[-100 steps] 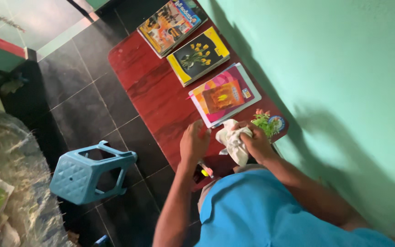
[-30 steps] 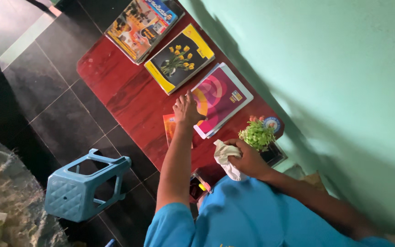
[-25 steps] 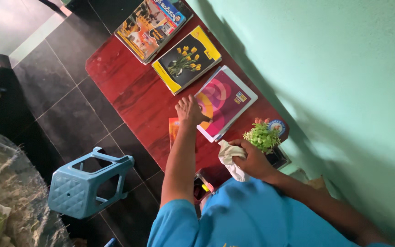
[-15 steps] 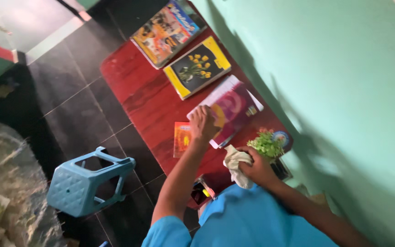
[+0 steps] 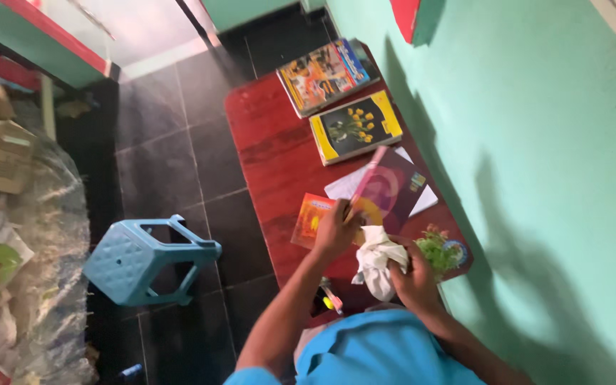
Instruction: The person cleans a small artificial plant pot and a notebook using a white cloth, wiping the surfaces thoroughly before placing them on a desk.
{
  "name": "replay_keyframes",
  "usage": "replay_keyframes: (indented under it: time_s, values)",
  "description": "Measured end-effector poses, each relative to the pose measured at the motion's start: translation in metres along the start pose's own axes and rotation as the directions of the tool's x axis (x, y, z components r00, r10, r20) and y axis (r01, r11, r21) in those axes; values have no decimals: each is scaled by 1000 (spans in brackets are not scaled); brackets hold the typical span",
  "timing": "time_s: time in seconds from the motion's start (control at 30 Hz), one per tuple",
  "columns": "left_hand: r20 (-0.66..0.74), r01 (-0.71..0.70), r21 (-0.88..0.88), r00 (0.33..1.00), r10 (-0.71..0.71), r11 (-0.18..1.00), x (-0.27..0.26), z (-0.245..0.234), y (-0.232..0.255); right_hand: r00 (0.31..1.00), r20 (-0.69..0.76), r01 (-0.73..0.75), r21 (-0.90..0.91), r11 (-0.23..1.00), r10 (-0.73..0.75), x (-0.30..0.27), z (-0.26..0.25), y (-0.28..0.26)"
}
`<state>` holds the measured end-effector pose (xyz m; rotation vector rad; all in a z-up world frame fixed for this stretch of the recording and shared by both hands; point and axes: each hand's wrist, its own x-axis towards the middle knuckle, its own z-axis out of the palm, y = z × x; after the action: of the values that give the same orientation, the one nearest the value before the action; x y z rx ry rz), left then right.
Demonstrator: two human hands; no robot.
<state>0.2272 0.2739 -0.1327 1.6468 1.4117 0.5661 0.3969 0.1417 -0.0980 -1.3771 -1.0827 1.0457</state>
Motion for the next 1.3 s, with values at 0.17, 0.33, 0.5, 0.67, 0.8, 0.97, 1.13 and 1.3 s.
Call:
replay_keyframes:
  time_s: [0.17, 0.33, 0.5, 0.67, 0.8, 0.97, 1.13, 1.3]
  values:
    - [-212, -180, -589, 975, 64, 788, -92, -47, -6, 980, -78, 191, 99, 977, -183, -12, 21, -34]
    - [20, 120, -961, 930, -368, 251, -180, -98, -3, 937, -53, 348, 13, 938, -347, -23, 69, -83]
    - [-121, -75, -988, 922, -367, 138, -230, -111, -36, 913, 163, 328, 252, 911, -374, -40, 132, -117]
    - [-209, -194, -978, 947, -245, 82, -265, -133, -67, 753, 364, 608, -67, 791, -548, -54, 179, -136]
    - [-252, -258, -966, 936, -246, 10, -278, -146, -60, 445, 652, 835, -54, 548, -613, -66, 215, -145]
    - [-253, -264, -964, 911, -326, 10, -293, -154, -79, 280, 813, 892, -23, 452, -511, -83, 241, -147]
    - [-473, -392, -824, 874, -116, 409, -295, -149, -122, 162, 878, 923, 27, 383, -451, -56, 265, -160]
    - [-449, -377, -854, 882, -141, 360, -313, -157, -80, 391, 776, 877, -152, 456, -494, -31, 285, -163]
